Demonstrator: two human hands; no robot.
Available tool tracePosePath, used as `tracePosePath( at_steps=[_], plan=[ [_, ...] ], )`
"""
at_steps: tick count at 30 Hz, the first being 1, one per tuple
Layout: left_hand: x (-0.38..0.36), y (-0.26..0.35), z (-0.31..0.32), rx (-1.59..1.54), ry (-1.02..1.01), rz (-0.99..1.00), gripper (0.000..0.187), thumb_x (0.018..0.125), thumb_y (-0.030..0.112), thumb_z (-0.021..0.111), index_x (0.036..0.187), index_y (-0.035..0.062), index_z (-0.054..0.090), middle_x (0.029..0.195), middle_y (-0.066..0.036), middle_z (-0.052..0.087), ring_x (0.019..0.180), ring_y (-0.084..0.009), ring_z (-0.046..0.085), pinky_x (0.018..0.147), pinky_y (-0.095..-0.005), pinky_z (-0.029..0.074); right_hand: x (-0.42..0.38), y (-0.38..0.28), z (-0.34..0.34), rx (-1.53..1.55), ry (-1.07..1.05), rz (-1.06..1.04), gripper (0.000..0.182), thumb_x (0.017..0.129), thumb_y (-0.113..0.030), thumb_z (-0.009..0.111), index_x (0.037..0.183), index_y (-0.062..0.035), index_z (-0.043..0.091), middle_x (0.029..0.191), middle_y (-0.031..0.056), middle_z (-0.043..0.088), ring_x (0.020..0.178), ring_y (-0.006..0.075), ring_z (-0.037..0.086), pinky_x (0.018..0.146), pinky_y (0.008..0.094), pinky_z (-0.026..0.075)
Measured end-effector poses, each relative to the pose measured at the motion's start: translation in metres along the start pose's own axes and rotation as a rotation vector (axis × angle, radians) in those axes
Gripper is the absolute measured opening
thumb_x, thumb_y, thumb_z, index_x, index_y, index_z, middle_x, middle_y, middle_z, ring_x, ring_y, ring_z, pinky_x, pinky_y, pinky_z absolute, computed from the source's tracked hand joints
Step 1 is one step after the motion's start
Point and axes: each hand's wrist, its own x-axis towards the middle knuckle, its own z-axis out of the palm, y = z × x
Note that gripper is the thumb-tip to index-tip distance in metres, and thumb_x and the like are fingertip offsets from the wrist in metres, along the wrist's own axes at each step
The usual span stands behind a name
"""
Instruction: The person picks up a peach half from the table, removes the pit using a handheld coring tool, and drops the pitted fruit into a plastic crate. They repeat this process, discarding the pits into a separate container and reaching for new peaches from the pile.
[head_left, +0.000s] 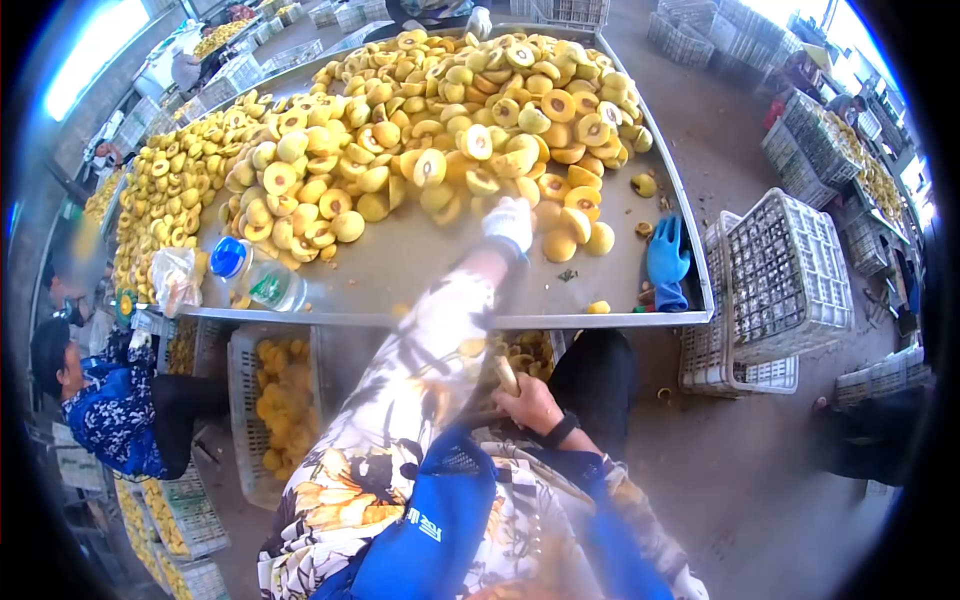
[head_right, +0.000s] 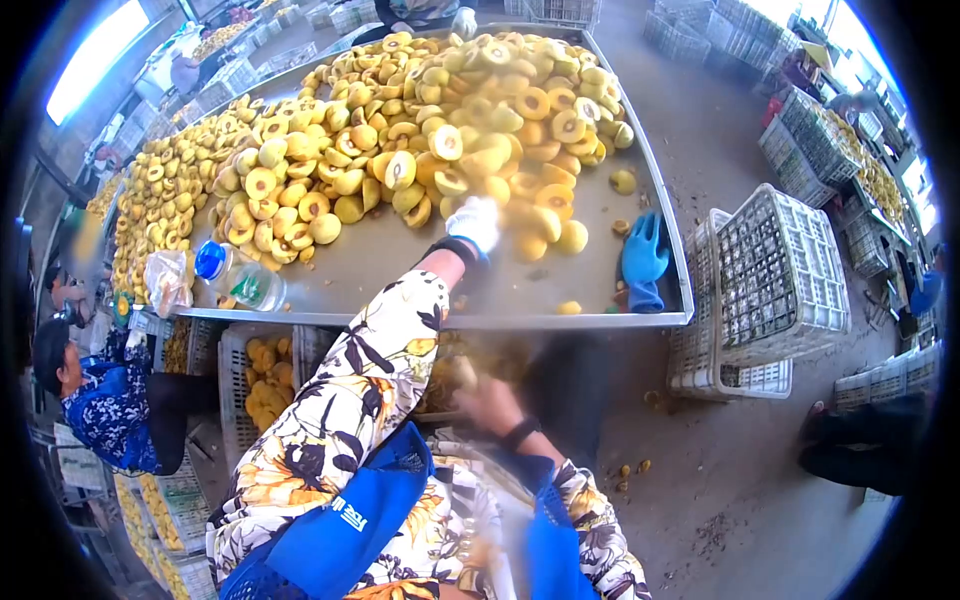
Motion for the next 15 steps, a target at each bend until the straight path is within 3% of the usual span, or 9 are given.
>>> tracePosePath(
  at_steps=[2, 3, 4, 5, 7, 8, 9, 13, 15],
  plan=[
    [-0.009, -0.017, -0.005, -0.183, -0.072, -0.015, 0.032, 0.075, 0.028, 0.061, 0.097, 0.0052, 0.055, 0.099, -0.018, 0.059, 0.097, -0.0289, 0.057, 0.080, -0.0365, 0.046, 0.006, 0.012, 0.007, 0.094, 0.110, -0.077, 0.026, 0.077, -0.021, 0.064, 0.083, 0.0009, 0.053, 0.063, 0.0072, 0.059, 0.044, 0.0118, 0.053, 0.041, 0.0260, 0.043],
    [-0.010, -0.030, 0.004, -0.257, -0.020, -0.035, 0.040, 0.069, 0.028, 0.068, 0.098, 0.0037, 0.054, 0.099, -0.019, 0.059, 0.096, -0.0303, 0.057, 0.082, -0.0352, 0.045, 0.014, 0.020, 0.009, 0.046, 0.249, -0.236, 0.025, 0.077, -0.020, 0.064, 0.085, 0.0006, 0.053, 0.066, 0.0091, 0.060, 0.049, 0.0146, 0.056, 0.046, 0.0277, 0.045],
    [-0.022, -0.039, -0.010, -0.322, -0.097, -0.073, 0.060, 0.061, 0.034, 0.074, 0.107, 0.0006, 0.052, 0.098, -0.019, 0.061, 0.091, -0.0320, 0.058, 0.081, -0.0354, 0.045, 0.022, 0.024, 0.008, -0.003, 0.384, -0.389, 0.025, 0.076, -0.019, 0.064, 0.087, 0.0003, 0.053, 0.068, 0.0110, 0.061, 0.054, 0.0173, 0.058, 0.050, 0.0293, 0.047],
    [-0.034, -0.049, -0.017, -0.498, -0.105, -0.070, 0.060, 0.061, 0.029, 0.076, 0.105, -0.0019, 0.051, 0.092, -0.016, 0.061, 0.082, -0.0253, 0.060, 0.071, -0.0320, 0.048, 0.011, -0.003, 0.001, -0.016, 0.439, -0.309, 0.026, 0.076, -0.019, 0.064, 0.090, 0.0000, 0.052, 0.070, 0.0133, 0.061, 0.058, 0.0205, 0.060, 0.054, 0.0312, 0.047],
    [-0.083, -0.038, -0.064, -1.066, -0.180, -0.156, 0.049, 0.064, 0.023, 0.075, 0.102, 0.0016, 0.052, 0.086, -0.006, 0.059, 0.073, -0.0101, 0.057, 0.047, -0.0216, 0.042, 0.005, -0.045, -0.013, -0.061, 0.546, -0.220, 0.030, 0.076, -0.020, 0.065, 0.094, -0.0002, 0.052, 0.072, 0.0169, 0.061, 0.063, 0.0261, 0.061, 0.059, 0.0343, 0.048],
    [-0.101, -0.045, -0.069, -1.130, -0.188, -0.172, 0.043, 0.067, 0.022, 0.073, 0.101, 0.0043, 0.052, 0.087, -0.005, 0.059, 0.071, -0.0096, 0.057, 0.046, -0.0207, 0.041, 0.010, -0.047, -0.015, -0.089, 0.595, -0.214, 0.032, 0.076, -0.021, 0.065, 0.095, -0.0002, 0.052, 0.072, 0.0182, 0.060, 0.064, 0.0286, 0.061, 0.059, 0.0355, 0.047],
    [-0.121, -0.046, -0.073, -1.315, -0.118, -0.179, 0.038, 0.070, 0.021, 0.069, 0.100, 0.0048, 0.052, 0.088, -0.006, 0.059, 0.071, -0.0116, 0.057, 0.049, -0.0220, 0.043, 0.017, -0.048, -0.017, -0.214, 0.595, -0.451, 0.032, 0.076, -0.023, 0.065, 0.096, -0.0003, 0.052, 0.071, 0.0180, 0.060, 0.065, 0.0295, 0.061, 0.059, 0.0353, 0.047],
    [-0.181, -0.058, -0.062, -1.876, -0.006, -0.408, 0.030, 0.080, 0.027, 0.061, 0.102, 0.0065, 0.053, 0.090, -0.007, 0.058, 0.074, -0.0167, 0.058, 0.060, -0.0276, 0.048, 0.009, -0.071, 0.002, -0.448, 0.416, -0.703, 0.035, 0.080, -0.029, 0.062, 0.095, 0.0004, 0.051, 0.071, 0.0218, 0.059, 0.071, 0.0384, 0.059, 0.061, 0.0390, 0.047],
    [-0.198, -0.069, -0.055, -2.029, -0.083, -0.477, 0.033, 0.085, 0.032, 0.056, 0.105, 0.0057, 0.052, 0.092, -0.007, 0.058, 0.078, -0.0174, 0.058, 0.066, -0.0297, 0.049, 0.000, -0.077, 0.015, -0.274, 0.242, -0.290, 0.034, 0.082, -0.029, 0.059, 0.091, 0.0016, 0.049, 0.073, 0.0256, 0.058, 0.074, 0.0436, 0.056, 0.062, 0.0435, 0.045]
  ],
)
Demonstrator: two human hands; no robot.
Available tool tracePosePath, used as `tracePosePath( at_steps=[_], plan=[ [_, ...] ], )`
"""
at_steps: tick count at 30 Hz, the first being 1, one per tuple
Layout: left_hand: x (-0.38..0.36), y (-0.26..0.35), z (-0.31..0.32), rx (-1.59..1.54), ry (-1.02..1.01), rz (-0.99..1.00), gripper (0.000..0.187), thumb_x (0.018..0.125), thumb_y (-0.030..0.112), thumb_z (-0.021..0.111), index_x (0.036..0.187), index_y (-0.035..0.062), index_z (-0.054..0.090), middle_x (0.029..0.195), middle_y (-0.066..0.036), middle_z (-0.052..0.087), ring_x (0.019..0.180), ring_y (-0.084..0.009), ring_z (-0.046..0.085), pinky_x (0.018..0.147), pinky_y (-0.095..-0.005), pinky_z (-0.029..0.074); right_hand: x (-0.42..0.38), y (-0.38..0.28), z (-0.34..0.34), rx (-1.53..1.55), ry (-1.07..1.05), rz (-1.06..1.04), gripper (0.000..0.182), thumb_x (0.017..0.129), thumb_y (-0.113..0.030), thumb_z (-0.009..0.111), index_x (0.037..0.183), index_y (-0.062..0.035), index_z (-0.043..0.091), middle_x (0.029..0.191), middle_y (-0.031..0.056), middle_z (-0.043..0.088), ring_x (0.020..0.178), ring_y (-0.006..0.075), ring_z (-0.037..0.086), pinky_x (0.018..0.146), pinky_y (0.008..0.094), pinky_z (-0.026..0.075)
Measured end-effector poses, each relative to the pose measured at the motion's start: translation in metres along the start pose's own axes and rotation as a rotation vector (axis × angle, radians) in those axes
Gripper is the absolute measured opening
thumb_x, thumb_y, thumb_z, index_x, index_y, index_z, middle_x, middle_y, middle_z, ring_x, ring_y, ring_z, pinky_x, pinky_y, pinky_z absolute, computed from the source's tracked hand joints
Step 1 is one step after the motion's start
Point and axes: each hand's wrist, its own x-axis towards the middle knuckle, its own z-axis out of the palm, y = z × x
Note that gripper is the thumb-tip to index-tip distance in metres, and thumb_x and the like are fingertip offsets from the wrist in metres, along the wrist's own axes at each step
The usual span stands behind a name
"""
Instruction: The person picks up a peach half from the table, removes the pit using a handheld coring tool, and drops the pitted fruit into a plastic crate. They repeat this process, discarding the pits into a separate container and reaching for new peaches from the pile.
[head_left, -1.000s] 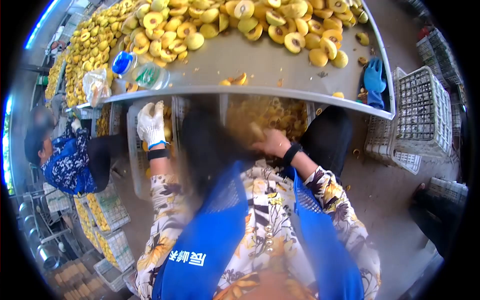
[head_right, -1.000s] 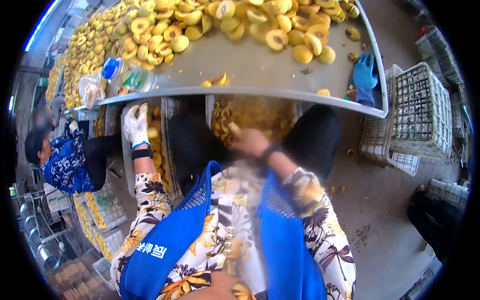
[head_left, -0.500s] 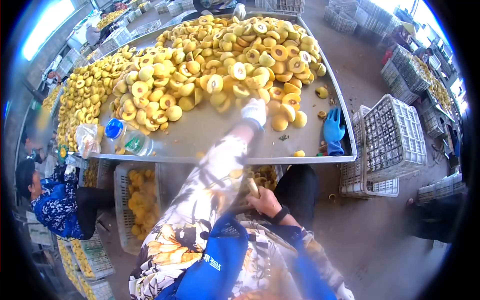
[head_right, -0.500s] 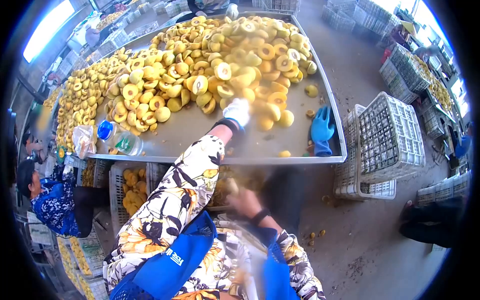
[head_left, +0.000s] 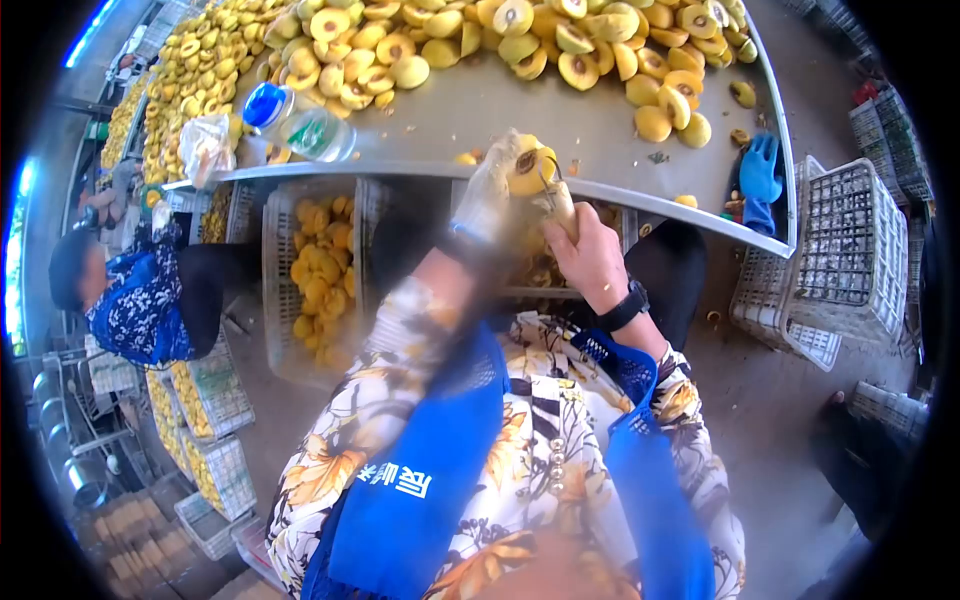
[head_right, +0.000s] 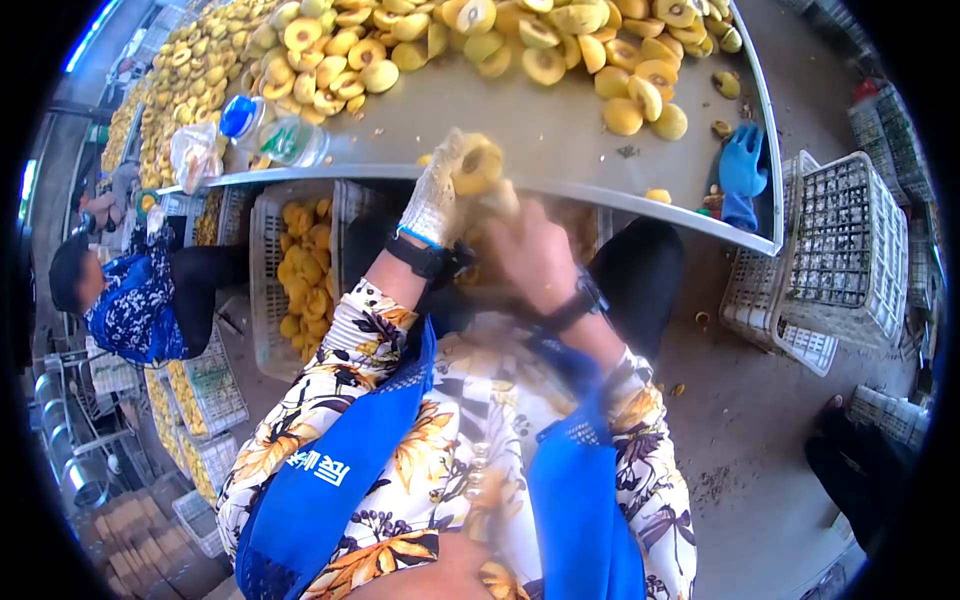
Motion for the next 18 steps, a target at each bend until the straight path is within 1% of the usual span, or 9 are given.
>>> tracePosePath(
  at_steps=[1, 3, 5, 7, 10, 13, 16, 18],
  plan=[
    [-0.003, -0.005, -0.008, -0.077, -0.013, -0.055, 0.035, 0.087, 0.034, 0.054, 0.106, 0.0054, 0.052, 0.092, -0.007, 0.058, 0.080, -0.0178, 0.058, 0.069, -0.0308, 0.049, -0.004, 0.002, 0.007, -0.017, -0.002, -0.015, 0.033, 0.082, -0.029, 0.058, 0.089, 0.0017, 0.048, 0.073, 0.0260, 0.057, 0.074, 0.0440, 0.055, 0.062, 0.0441, 0.045],
    [0.010, -0.030, -0.041, 0.264, 0.085, 0.278, 0.038, 0.088, 0.038, 0.051, 0.106, 0.0051, 0.052, 0.092, -0.007, 0.058, 0.082, -0.0175, 0.058, 0.071, -0.0308, 0.049, -0.007, 0.009, 0.018, -0.052, 0.005, -0.047, 0.032, 0.083, -0.028, 0.057, 0.086, 0.0018, 0.047, 0.072, 0.0268, 0.057, 0.074, 0.0449, 0.054, 0.061, 0.0453, 0.044],
    [0.008, -0.039, -0.045, 0.364, 0.133, 0.416, 0.039, 0.090, 0.039, 0.048, 0.106, 0.0044, 0.053, 0.093, -0.006, 0.058, 0.084, -0.0168, 0.057, 0.073, -0.0303, 0.048, -0.011, 0.012, 0.022, -0.063, 0.010, -0.056, 0.031, 0.083, -0.027, 0.056, 0.083, 0.0016, 0.045, 0.072, 0.0274, 0.056, 0.073, 0.0454, 0.053, 0.060, 0.0468, 0.043],
    [-0.008, -0.028, -0.019, 0.221, 0.140, 0.357, 0.037, 0.092, 0.037, 0.045, 0.106, 0.0032, 0.053, 0.094, -0.006, 0.058, 0.085, -0.0155, 0.057, 0.075, -0.0293, 0.048, -0.013, 0.012, 0.023, -0.069, 0.026, -0.055, 0.030, 0.084, -0.026, 0.056, 0.084, 0.0016, 0.044, 0.072, 0.0273, 0.056, 0.073, 0.0453, 0.053, 0.060, 0.0470, 0.043],
    [-0.028, -0.021, 0.005, 0.345, 0.121, 0.429, 0.036, 0.093, 0.034, 0.045, 0.108, 0.0021, 0.053, 0.095, -0.006, 0.058, 0.086, -0.0128, 0.055, 0.076, -0.0274, 0.047, -0.011, 0.011, 0.026, -0.120, 0.001, 0.038, 0.029, 0.084, -0.025, 0.055, 0.085, 0.0015, 0.044, 0.072, 0.0274, 0.056, 0.072, 0.0457, 0.053, 0.061, 0.0477, 0.043],
    [-0.032, -0.024, 0.010, 0.280, 0.100, 0.437, 0.034, 0.093, 0.030, 0.046, 0.109, 0.0009, 0.054, 0.096, -0.005, 0.059, 0.085, -0.0106, 0.054, 0.075, -0.0252, 0.047, -0.015, -0.003, 0.023, -0.090, -0.016, 0.090, 0.027, 0.084, -0.022, 0.054, 0.086, 0.0020, 0.044, 0.072, 0.0275, 0.057, 0.073, 0.0457, 0.054, 0.064, 0.0480, 0.044],
    [-0.029, -0.030, 0.003, 0.175, 0.029, 0.430, 0.030, 0.091, 0.026, 0.050, 0.106, 0.0010, 0.056, 0.092, -0.005, 0.061, 0.079, -0.0095, 0.056, 0.068, -0.0222, 0.047, -0.020, -0.006, 0.029, -0.010, -0.045, 0.136, 0.025, 0.081, -0.019, 0.053, 0.088, 0.0029, 0.044, 0.075, 0.0286, 0.057, 0.076, 0.0455, 0.055, 0.066, 0.0475, 0.044],
    [-0.025, -0.034, -0.002, 0.044, 0.051, 0.398, 0.026, 0.090, 0.024, 0.052, 0.102, 0.0014, 0.059, 0.087, -0.005, 0.062, 0.073, -0.0091, 0.057, 0.062, -0.0210, 0.047, -0.022, -0.006, 0.034, -0.032, -0.076, 0.158, 0.025, 0.079, -0.017, 0.053, 0.090, 0.0038, 0.044, 0.078, 0.0293, 0.057, 0.077, 0.0451, 0.055, 0.067, 0.0465, 0.045]
  ],
)
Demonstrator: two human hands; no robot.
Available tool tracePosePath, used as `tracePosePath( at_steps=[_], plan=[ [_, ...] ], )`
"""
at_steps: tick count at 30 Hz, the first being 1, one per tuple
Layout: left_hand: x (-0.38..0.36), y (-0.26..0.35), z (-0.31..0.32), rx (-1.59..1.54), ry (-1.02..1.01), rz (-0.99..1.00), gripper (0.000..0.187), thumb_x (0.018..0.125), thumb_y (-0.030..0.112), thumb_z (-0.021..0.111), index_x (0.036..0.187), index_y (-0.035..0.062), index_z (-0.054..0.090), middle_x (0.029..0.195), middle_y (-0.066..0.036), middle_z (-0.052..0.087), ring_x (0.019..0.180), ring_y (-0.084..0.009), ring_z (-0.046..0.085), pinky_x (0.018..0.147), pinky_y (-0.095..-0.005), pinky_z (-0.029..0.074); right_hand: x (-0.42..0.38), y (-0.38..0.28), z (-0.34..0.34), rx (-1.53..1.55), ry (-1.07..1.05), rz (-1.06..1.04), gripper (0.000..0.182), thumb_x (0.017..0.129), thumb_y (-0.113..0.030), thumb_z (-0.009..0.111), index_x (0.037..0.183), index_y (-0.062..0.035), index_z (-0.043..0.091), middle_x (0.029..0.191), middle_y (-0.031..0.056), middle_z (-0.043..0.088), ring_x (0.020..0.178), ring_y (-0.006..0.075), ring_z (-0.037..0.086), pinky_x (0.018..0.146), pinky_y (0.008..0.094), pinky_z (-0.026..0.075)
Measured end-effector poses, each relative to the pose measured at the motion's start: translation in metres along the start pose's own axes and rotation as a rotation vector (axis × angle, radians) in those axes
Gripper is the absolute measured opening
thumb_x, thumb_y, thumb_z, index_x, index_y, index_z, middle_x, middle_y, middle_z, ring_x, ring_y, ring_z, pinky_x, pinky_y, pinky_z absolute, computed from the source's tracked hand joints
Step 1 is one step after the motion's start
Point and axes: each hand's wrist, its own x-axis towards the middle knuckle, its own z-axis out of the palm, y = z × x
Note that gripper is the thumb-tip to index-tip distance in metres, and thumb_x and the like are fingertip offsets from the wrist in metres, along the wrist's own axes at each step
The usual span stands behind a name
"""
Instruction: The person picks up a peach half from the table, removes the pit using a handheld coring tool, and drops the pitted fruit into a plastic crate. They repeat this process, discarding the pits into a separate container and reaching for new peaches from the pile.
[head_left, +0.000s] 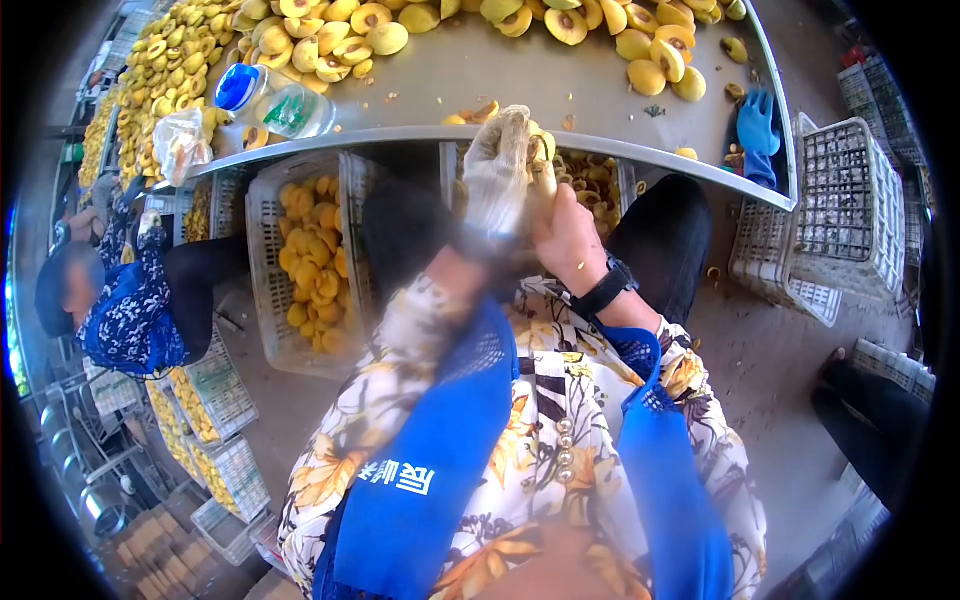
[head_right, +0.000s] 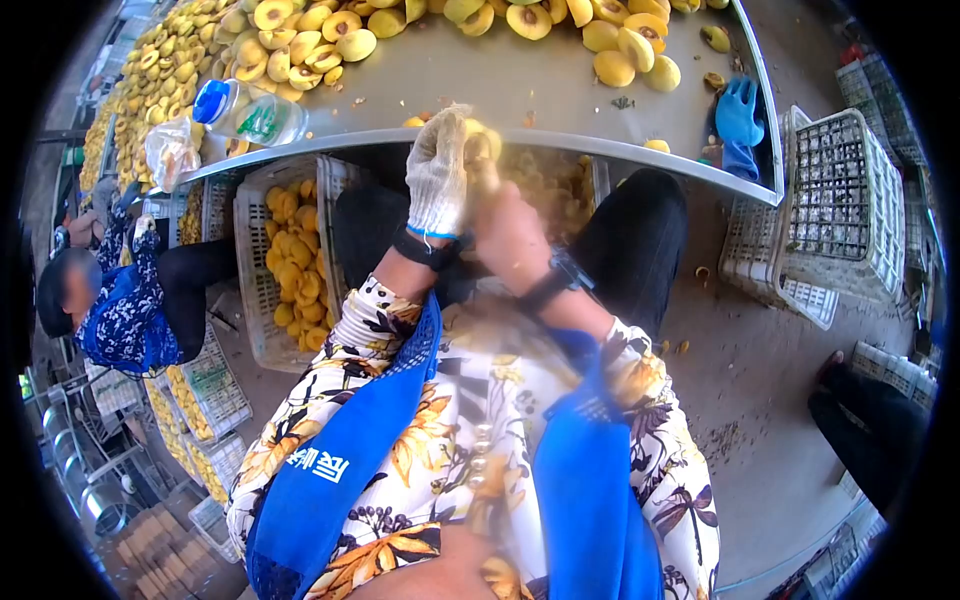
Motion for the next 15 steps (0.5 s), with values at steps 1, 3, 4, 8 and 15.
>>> tracePosePath(
  at_steps=[1, 3, 4, 8, 15],
  plan=[
    [0.002, -0.001, -0.001, -0.061, 0.024, -0.017, 0.024, 0.089, 0.023, 0.054, 0.100, 0.0016, 0.060, 0.084, -0.004, 0.062, 0.070, -0.0089, 0.058, 0.059, -0.0204, 0.047, -0.001, 0.000, 0.002, -0.012, -0.015, 0.011, 0.025, 0.078, -0.016, 0.053, 0.091, 0.0042, 0.045, 0.079, 0.0296, 0.057, 0.078, 0.0450, 0.056, 0.068, 0.0461, 0.045],
    [0.006, 0.005, 0.001, 0.161, 0.082, -0.080, 0.021, 0.087, 0.020, 0.057, 0.096, 0.0022, 0.062, 0.079, -0.004, 0.062, 0.065, -0.0090, 0.058, 0.054, -0.0204, 0.046, -0.004, 0.000, 0.003, 0.024, -0.045, -0.038, 0.027, 0.077, -0.015, 0.053, 0.093, 0.0052, 0.044, 0.079, 0.0290, 0.057, 0.078, 0.0444, 0.056, 0.067, 0.0447, 0.045],
    [0.009, 0.008, 0.000, 0.272, 0.112, -0.111, 0.019, 0.086, 0.019, 0.058, 0.094, 0.0024, 0.063, 0.076, -0.003, 0.062, 0.063, -0.0090, 0.058, 0.052, -0.0203, 0.046, -0.005, 0.002, 0.004, 0.018, -0.067, -0.059, 0.027, 0.077, -0.015, 0.053, 0.093, 0.0053, 0.044, 0.078, 0.0278, 0.058, 0.074, 0.0426, 0.057, 0.064, 0.0439, 0.046],
    [0.019, 0.017, -0.013, 0.322, -0.082, -0.330, 0.020, 0.083, 0.017, 0.061, 0.095, 0.0022, 0.063, 0.079, -0.004, 0.063, 0.066, -0.0092, 0.058, 0.055, -0.0207, 0.047, 0.001, 0.010, 0.009, 0.071, -0.183, 0.052, 0.025, 0.079, -0.014, 0.052, 0.094, 0.0041, 0.045, 0.070, 0.0183, 0.059, 0.050, 0.0266, 0.057, 0.045, 0.0352, 0.045],
    [0.004, 0.020, -0.009, -0.012, -0.050, -0.167, 0.011, 0.086, 0.014, 0.057, 0.091, 0.0045, 0.057, 0.075, -0.006, 0.057, 0.060, -0.0147, 0.053, 0.051, -0.0244, 0.044, 0.000, 0.004, 0.011, 0.551, -0.308, 0.093, 0.018, 0.082, -0.011, 0.048, 0.094, 0.0020, 0.044, 0.058, 0.0033, 0.049, 0.036, 0.0112, 0.045, 0.032, 0.0252, 0.036]
  ],
)
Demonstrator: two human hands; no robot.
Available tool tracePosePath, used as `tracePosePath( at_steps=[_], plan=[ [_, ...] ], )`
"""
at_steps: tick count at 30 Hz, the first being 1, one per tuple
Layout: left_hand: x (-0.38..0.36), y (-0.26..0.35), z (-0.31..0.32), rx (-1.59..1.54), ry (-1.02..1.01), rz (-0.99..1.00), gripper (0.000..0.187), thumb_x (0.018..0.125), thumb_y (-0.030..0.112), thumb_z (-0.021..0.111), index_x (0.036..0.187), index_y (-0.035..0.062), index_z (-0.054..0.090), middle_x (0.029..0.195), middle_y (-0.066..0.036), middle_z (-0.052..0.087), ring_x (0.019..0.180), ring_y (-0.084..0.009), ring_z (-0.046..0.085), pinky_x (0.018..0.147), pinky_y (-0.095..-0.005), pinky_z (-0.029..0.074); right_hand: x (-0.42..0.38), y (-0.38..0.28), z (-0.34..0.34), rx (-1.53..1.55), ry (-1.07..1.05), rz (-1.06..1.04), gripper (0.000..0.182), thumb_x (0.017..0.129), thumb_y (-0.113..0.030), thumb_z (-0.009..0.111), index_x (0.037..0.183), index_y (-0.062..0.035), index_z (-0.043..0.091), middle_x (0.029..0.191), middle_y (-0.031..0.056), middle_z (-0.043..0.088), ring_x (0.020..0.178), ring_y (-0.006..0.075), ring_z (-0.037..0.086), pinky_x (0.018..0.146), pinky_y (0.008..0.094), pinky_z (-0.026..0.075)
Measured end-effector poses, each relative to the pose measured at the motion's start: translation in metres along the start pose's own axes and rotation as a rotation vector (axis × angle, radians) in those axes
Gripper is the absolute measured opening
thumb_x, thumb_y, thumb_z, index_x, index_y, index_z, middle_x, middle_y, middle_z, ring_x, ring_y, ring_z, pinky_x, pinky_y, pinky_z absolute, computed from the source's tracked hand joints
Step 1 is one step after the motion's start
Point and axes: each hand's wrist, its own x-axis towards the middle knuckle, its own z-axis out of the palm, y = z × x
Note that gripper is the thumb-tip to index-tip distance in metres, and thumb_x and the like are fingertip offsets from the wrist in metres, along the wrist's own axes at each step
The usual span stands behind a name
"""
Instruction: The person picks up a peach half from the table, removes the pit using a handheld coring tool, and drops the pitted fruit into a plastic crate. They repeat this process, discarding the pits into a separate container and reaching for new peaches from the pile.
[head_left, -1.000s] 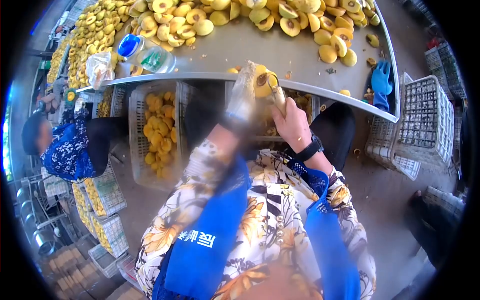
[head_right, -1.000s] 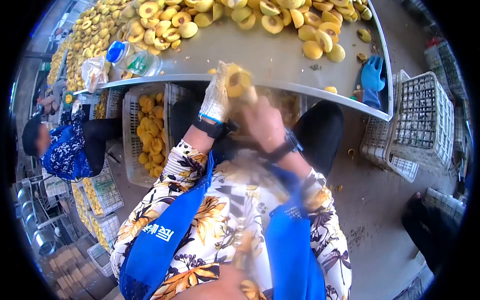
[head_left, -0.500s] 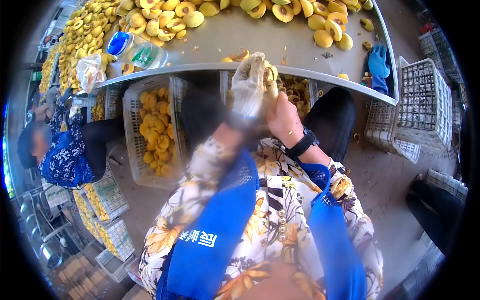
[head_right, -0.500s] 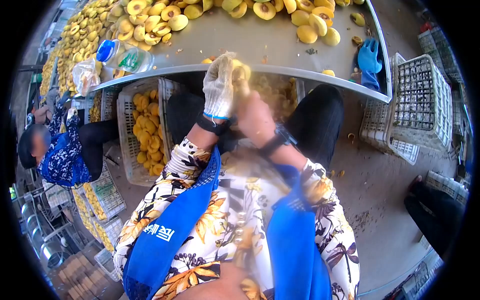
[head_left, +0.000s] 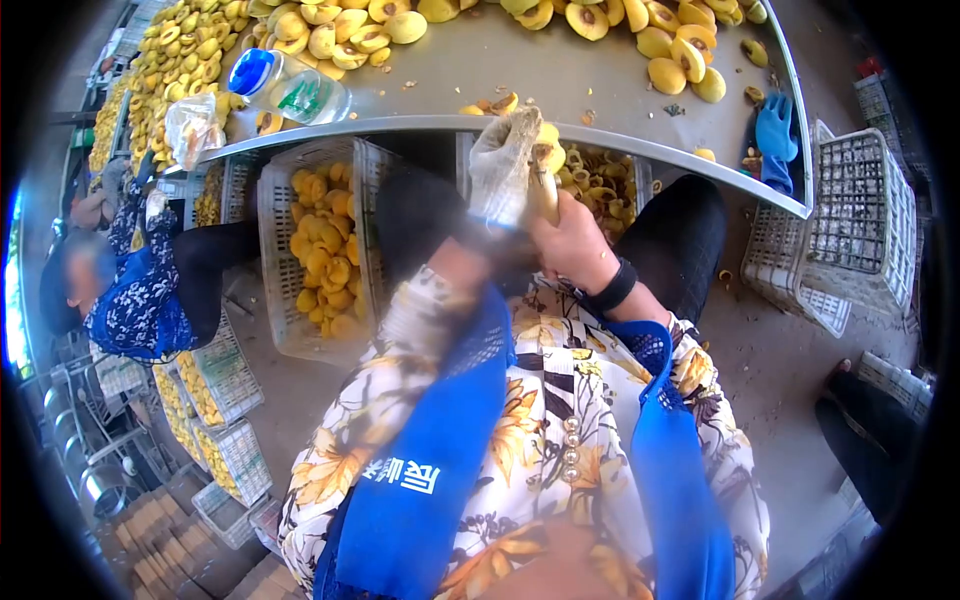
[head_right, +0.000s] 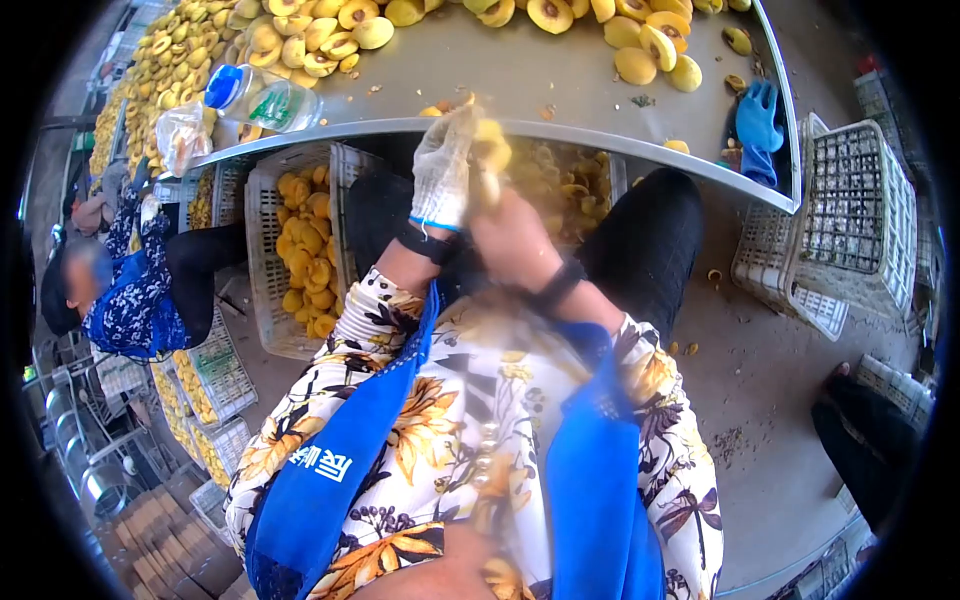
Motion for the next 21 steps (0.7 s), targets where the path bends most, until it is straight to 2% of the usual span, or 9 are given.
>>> tracePosePath(
  at_steps=[4, 9, 11, 16, 17, 18, 19, 20, 21],
  plan=[
    [0.011, -0.002, -0.008, -0.083, 0.011, -0.213, 0.014, 0.085, 0.017, 0.059, 0.089, 0.0044, 0.057, 0.073, -0.007, 0.058, 0.060, -0.0156, 0.054, 0.049, -0.0240, 0.043, -0.009, -0.021, -0.002, 0.222, -0.125, 0.225, 0.012, 0.082, -0.008, 0.046, 0.093, -0.0029, 0.043, 0.059, 0.0021, 0.044, 0.036, 0.0093, 0.038, 0.032, 0.0249, 0.035],
    [0.014, -0.011, -0.002, 0.337, 0.129, -0.083, 0.027, 0.086, 0.030, 0.057, 0.091, 0.0032, 0.060, 0.073, -0.008, 0.060, 0.055, -0.0157, 0.056, 0.047, -0.0264, 0.047, -0.009, -0.007, -0.011, 0.548, -0.298, 0.283, 0.008, 0.082, -0.007, 0.049, 0.087, -0.0084, 0.042, 0.057, -0.0008, 0.039, 0.036, 0.0053, 0.031, 0.031, 0.0215, 0.026],
    [0.013, -0.009, -0.001, 0.293, 0.097, -0.093, 0.027, 0.086, 0.029, 0.057, 0.092, 0.0033, 0.060, 0.073, -0.008, 0.060, 0.056, -0.0156, 0.057, 0.047, -0.0267, 0.047, -0.006, -0.004, -0.017, 0.655, -0.398, 0.292, 0.008, 0.084, -0.007, 0.050, 0.087, -0.0083, 0.043, 0.056, -0.0012, 0.038, 0.036, 0.0049, 0.030, 0.032, 0.0212, 0.025],
    [0.023, 0.011, -0.020, 0.020, 0.149, -0.286, 0.044, 0.089, 0.049, 0.041, 0.082, 0.0090, 0.056, 0.070, -0.005, 0.057, 0.054, -0.0166, 0.053, 0.045, -0.0286, 0.045, 0.002, 0.006, -0.016, 0.673, -0.626, 0.130, 0.010, 0.086, -0.010, 0.052, 0.092, -0.0060, 0.046, 0.055, -0.0020, 0.037, 0.036, 0.0044, 0.030, 0.032, 0.0210, 0.024],
    [0.024, 0.021, -0.032, -0.006, 0.247, -0.237, 0.049, 0.089, 0.055, 0.033, 0.078, 0.0120, 0.053, 0.066, -0.004, 0.055, 0.052, -0.0172, 0.051, 0.043, -0.0285, 0.042, 0.001, 0.007, -0.015, 0.671, -0.616, 0.143, 0.009, 0.086, -0.009, 0.052, 0.092, -0.0052, 0.046, 0.055, -0.0020, 0.038, 0.036, 0.0045, 0.031, 0.032, 0.0209, 0.025],
    [0.015, 0.047, -0.045, -0.085, 0.143, -0.218, 0.043, 0.090, 0.051, 0.037, 0.080, 0.0128, 0.052, 0.066, -0.004, 0.055, 0.050, -0.0173, 0.050, 0.041, -0.0275, 0.040, 0.002, 0.007, -0.016, 0.671, -0.603, 0.157, 0.009, 0.086, -0.009, 0.052, 0.091, -0.0045, 0.046, 0.055, -0.0020, 0.038, 0.036, 0.0046, 0.032, 0.032, 0.0208, 0.025],
    [0.019, 0.061, -0.095, -0.184, 0.077, -0.201, 0.043, 0.086, 0.053, 0.043, 0.088, 0.0110, 0.053, 0.070, -0.005, 0.055, 0.058, -0.0207, 0.057, 0.039, -0.0246, 0.042, 0.004, 0.010, -0.021, 0.541, -0.552, 0.135, 0.009, 0.085, -0.009, 0.052, 0.090, -0.0043, 0.046, 0.055, -0.0018, 0.039, 0.036, 0.0049, 0.033, 0.032, 0.0209, 0.027],
    [0.001, 0.085, -0.093, 0.120, 0.326, -0.031, 0.041, 0.086, 0.050, 0.046, 0.089, 0.0096, 0.055, 0.071, -0.005, 0.057, 0.059, -0.0182, 0.058, 0.040, -0.0245, 0.043, 0.008, 0.015, -0.028, 0.414, -0.499, 0.112, 0.010, 0.085, -0.010, 0.053, 0.090, -0.0041, 0.047, 0.055, -0.0016, 0.041, 0.036, 0.0052, 0.034, 0.032, 0.0209, 0.028],
    [-0.014, 0.102, -0.089, 0.414, 0.636, 0.147, 0.026, 0.087, 0.034, 0.054, 0.086, 0.0082, 0.058, 0.070, -0.008, 0.060, 0.059, -0.0172, 0.060, 0.044, -0.0247, 0.046, 0.011, 0.018, -0.033, 0.288, -0.444, 0.087, 0.011, 0.084, -0.010, 0.054, 0.089, -0.0038, 0.047, 0.055, -0.0014, 0.042, 0.036, 0.0056, 0.036, 0.032, 0.0209, 0.029]
  ],
)
